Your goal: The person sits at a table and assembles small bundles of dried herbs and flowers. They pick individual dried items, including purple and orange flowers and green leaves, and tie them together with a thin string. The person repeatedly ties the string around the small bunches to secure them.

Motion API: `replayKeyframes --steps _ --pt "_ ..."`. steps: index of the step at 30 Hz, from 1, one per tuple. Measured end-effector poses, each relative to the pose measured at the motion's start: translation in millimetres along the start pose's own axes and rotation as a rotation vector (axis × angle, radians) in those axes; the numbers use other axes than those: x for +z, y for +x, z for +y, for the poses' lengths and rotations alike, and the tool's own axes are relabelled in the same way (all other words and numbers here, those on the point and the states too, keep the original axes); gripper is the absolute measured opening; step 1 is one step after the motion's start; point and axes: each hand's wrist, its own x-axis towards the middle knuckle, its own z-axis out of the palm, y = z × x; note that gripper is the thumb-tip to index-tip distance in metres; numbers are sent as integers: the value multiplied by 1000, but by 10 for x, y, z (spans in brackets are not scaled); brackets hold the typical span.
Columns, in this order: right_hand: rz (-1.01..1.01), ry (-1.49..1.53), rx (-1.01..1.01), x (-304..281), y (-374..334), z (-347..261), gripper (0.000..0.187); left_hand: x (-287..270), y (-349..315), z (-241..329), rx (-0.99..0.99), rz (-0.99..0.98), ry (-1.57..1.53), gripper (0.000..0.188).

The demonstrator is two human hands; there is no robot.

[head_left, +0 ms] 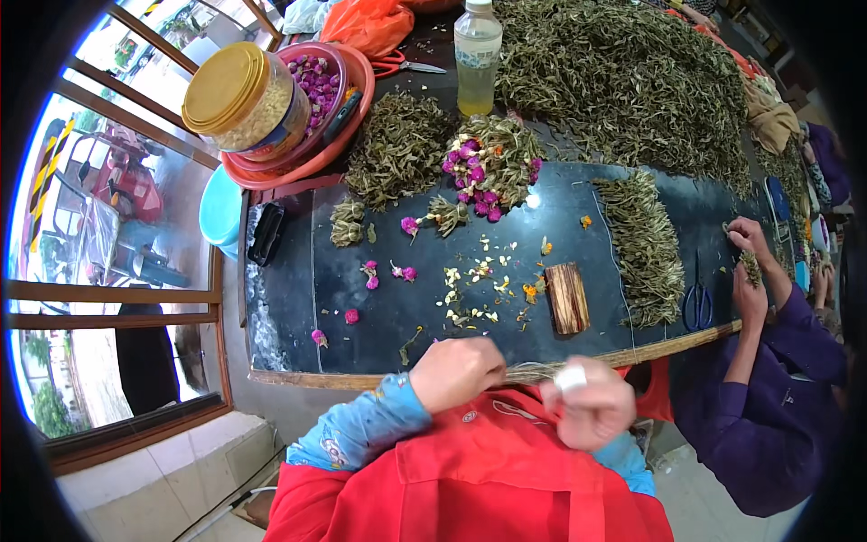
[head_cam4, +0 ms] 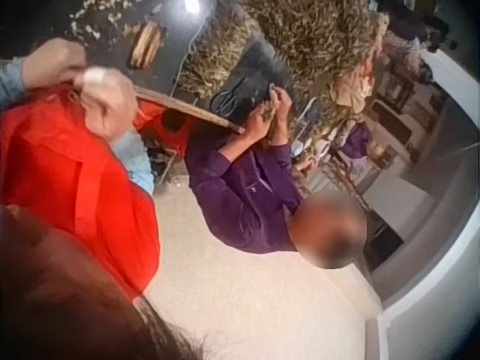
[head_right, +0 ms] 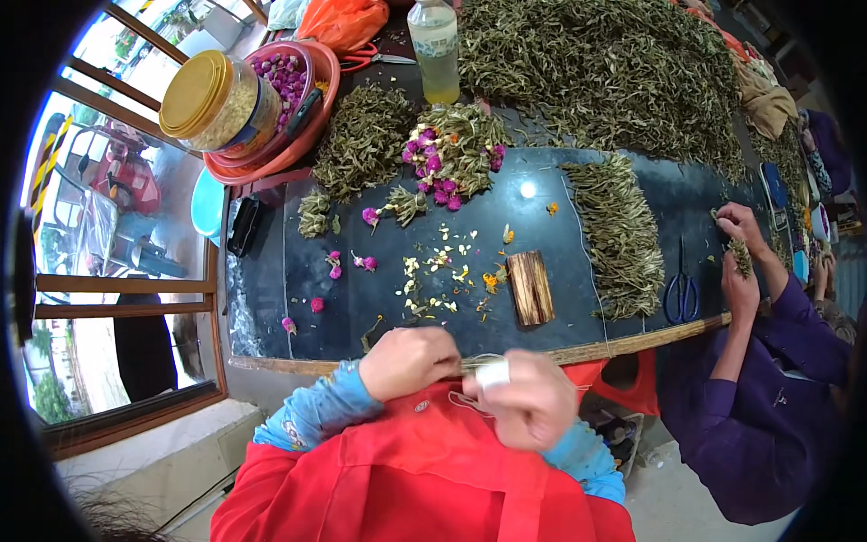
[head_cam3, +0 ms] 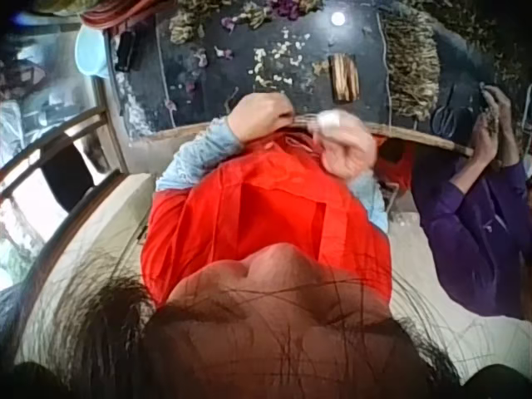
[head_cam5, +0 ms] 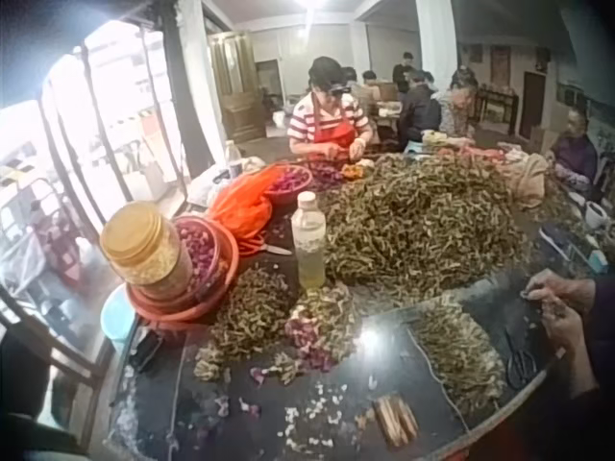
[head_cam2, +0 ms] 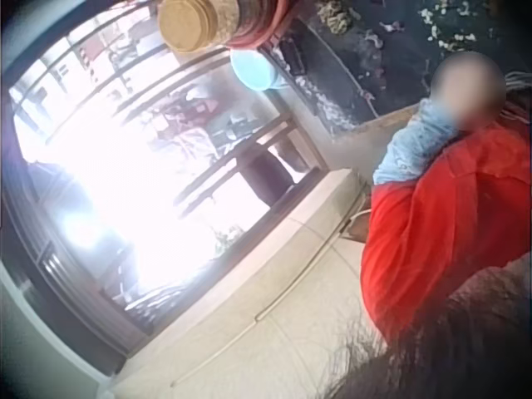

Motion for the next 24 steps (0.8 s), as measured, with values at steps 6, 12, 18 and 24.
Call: replayKeyframes --steps 6,12,18,24 --pt "-203 278 365 -126 -31 -101 6 -334 621 -309 75 376 106 10" --pt "-15 228 479 -27 -84 -18 7 -363 1019 -507 -21 303 435 13" --pt "89 -43 465 84 21 329 15 -446 713 -324 -151 238 -218 15" --pt "45 -53 534 212 15 372 15 -366 224 -91 -419 215 -1419 21"
